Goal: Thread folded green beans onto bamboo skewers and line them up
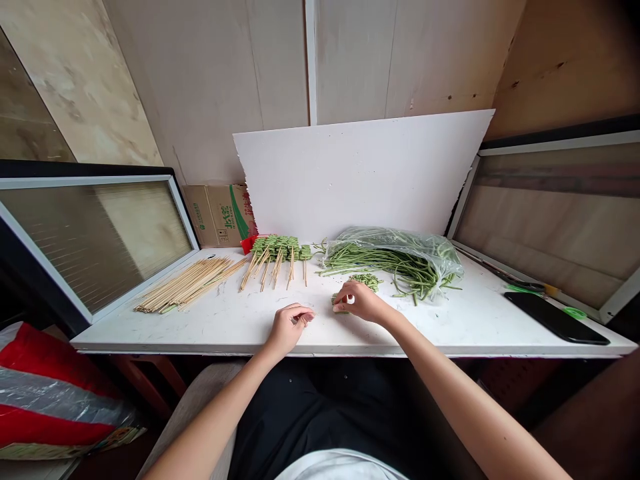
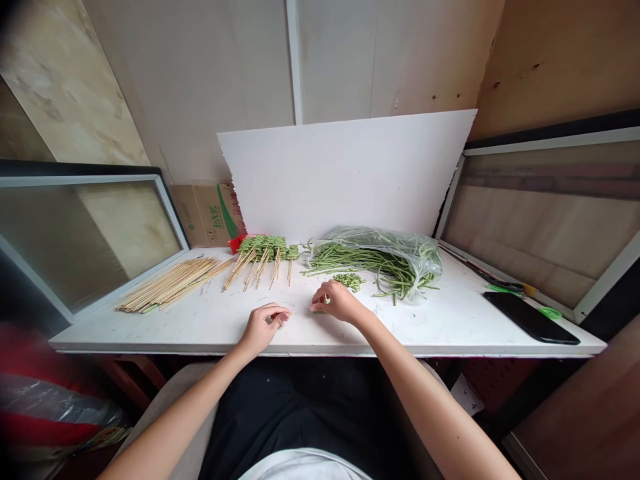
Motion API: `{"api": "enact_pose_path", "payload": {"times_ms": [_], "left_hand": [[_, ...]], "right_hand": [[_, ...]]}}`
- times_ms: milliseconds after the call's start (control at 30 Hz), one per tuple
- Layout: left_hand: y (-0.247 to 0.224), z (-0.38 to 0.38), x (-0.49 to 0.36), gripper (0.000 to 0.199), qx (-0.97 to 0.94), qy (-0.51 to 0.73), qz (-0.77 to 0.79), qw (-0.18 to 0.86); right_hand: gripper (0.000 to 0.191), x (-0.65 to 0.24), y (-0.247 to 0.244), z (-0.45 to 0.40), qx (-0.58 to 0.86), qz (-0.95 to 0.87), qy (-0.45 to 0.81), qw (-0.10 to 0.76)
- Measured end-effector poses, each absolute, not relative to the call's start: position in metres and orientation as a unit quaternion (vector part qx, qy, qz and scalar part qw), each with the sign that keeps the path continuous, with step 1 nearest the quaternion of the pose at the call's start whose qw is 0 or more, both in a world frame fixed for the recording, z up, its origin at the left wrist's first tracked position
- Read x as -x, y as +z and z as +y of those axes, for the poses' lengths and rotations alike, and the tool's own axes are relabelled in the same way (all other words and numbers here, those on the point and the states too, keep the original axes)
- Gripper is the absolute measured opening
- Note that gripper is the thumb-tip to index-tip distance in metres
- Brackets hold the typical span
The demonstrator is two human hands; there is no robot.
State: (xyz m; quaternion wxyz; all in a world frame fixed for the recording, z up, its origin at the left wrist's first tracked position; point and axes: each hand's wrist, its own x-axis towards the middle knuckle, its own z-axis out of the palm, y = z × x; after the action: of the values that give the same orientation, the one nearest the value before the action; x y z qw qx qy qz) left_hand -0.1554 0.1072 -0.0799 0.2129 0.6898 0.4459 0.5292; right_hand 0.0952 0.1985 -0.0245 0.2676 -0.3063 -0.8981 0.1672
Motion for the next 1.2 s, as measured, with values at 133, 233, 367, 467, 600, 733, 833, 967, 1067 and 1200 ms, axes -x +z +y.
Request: {"api": "enact_pose_path", "payload": {"times_ms": [133, 233, 367, 467, 600, 733, 833, 967, 1067, 1200], "left_hand": [[-0.081, 0.107, 0.155, 0.025, -0.69, 0.524, 0.45, 0.216], [-0.082, 0.108, 0.156, 0.025, -0.696, 0.515, 0.456, 0.205], [-0.084, 0.11, 0.156, 0.025, -0.714, 0.495, 0.466, 0.167], [-0.086, 0.111, 0.156, 0.025, -0.718, 0.487, 0.469, 0.166], [-0.086, 0.11, 0.155, 0.024, -0.696, 0.498, 0.478, 0.196], [-0.083, 0.108, 0.154, 0.029, -0.68, 0.506, 0.486, 0.214], [-0.081, 0.107, 0.153, 0.031, -0.669, 0.514, 0.479, 0.243], [-0.081, 0.106, 0.153, 0.039, -0.643, 0.528, 0.449, 0.327], [-0.08, 0.107, 0.153, 0.044, -0.637, 0.526, 0.445, 0.346], [-0.08, 0.108, 0.154, 0.045, -0.648, 0.52, 0.455, 0.322]], "right_hand": [[0.006, -0.098, -0.029, 0.201, 0.306, -0.913, 0.163, 0.214], [0.009, -0.1, -0.035, 0.205, 0.302, -0.918, 0.144, 0.215], [0.013, -0.102, -0.042, 0.211, 0.287, -0.917, 0.112, 0.254], [0.012, -0.101, -0.043, 0.21, 0.286, -0.915, 0.103, 0.265], [0.015, -0.094, -0.033, 0.198, 0.277, -0.912, 0.113, 0.279], [0.026, -0.081, -0.025, 0.18, 0.244, -0.921, 0.14, 0.271], [0.029, -0.066, -0.027, 0.166, 0.202, -0.925, 0.172, 0.274], [0.016, -0.051, -0.036, 0.157, 0.172, -0.924, 0.161, 0.3], [0.013, -0.05, -0.039, 0.16, 0.175, -0.919, 0.14, 0.324], [0.016, -0.057, -0.037, 0.169, 0.197, -0.907, 0.122, 0.351]]}}
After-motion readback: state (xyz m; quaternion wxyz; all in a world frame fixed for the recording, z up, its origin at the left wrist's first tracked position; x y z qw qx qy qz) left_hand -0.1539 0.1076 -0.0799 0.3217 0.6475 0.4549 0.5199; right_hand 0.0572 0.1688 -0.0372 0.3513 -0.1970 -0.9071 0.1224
